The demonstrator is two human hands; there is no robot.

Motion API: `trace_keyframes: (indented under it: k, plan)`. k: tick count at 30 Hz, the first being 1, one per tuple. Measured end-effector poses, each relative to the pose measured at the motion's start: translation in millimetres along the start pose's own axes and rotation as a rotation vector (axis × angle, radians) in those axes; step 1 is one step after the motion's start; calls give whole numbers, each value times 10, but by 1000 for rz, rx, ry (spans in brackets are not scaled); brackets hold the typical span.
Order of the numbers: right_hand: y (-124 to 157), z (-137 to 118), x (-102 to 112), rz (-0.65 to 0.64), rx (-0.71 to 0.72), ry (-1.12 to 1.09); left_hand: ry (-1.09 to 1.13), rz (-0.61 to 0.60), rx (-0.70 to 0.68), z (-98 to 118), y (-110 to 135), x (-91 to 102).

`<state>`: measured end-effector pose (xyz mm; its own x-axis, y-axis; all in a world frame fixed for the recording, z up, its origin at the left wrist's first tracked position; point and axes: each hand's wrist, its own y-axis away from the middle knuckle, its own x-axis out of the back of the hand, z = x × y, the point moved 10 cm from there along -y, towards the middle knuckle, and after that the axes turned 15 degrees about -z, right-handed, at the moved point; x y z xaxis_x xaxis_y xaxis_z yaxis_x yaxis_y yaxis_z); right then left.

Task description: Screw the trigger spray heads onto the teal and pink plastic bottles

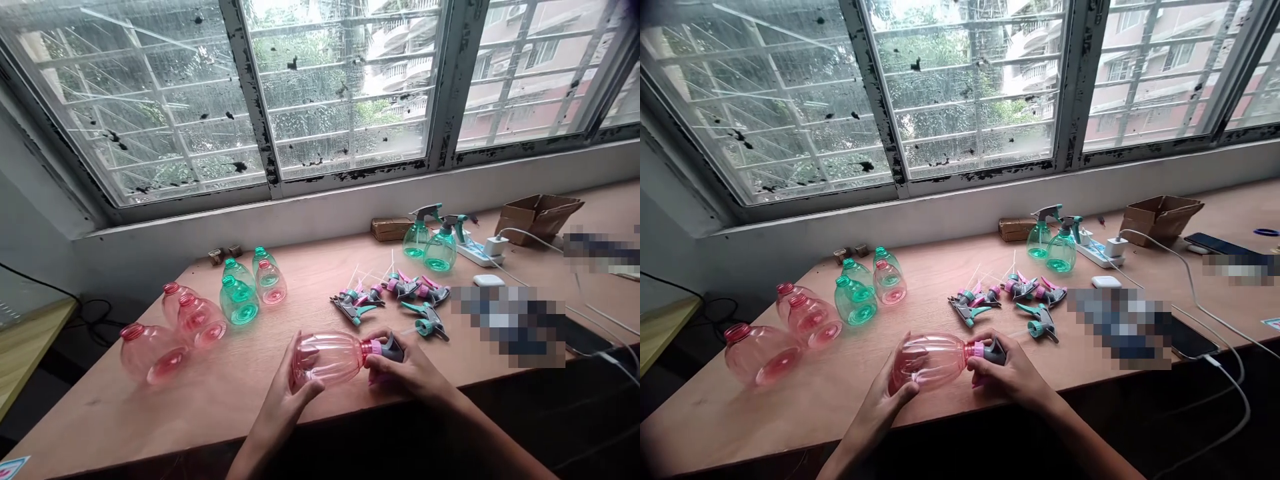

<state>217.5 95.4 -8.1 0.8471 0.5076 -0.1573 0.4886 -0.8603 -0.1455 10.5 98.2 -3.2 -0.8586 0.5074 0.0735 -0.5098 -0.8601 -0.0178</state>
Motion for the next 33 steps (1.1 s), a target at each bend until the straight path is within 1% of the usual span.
trace_keyframes:
  k: [3, 8, 13, 18, 20, 25, 30, 33]
  plan:
    - [-9, 2, 9, 2, 5, 6, -47, 4, 18, 18, -9, 10]
    - [-44, -34, 25, 14, 32, -25, -51, -25, -2, 55, -32, -14]
    - [-59, -20, 32, 25, 33, -37, -113, 4, 7, 47, -35, 11]
    - [-75, 20, 31, 11, 61, -62, -104, -27, 5, -29, -79, 7]
    - [-80, 19, 25, 4, 68, -60, -121, -19, 1, -40, -92, 14]
    - [-70, -19, 17, 4, 66, -28, -143, 19, -7, 37, -57, -6]
    - [-63, -28, 14, -7, 65, 4, -101, -17, 37, 67, -33, -66]
    - [-61, -23, 15, -13, 65, -8, -113, -17, 20, 79, -37, -60]
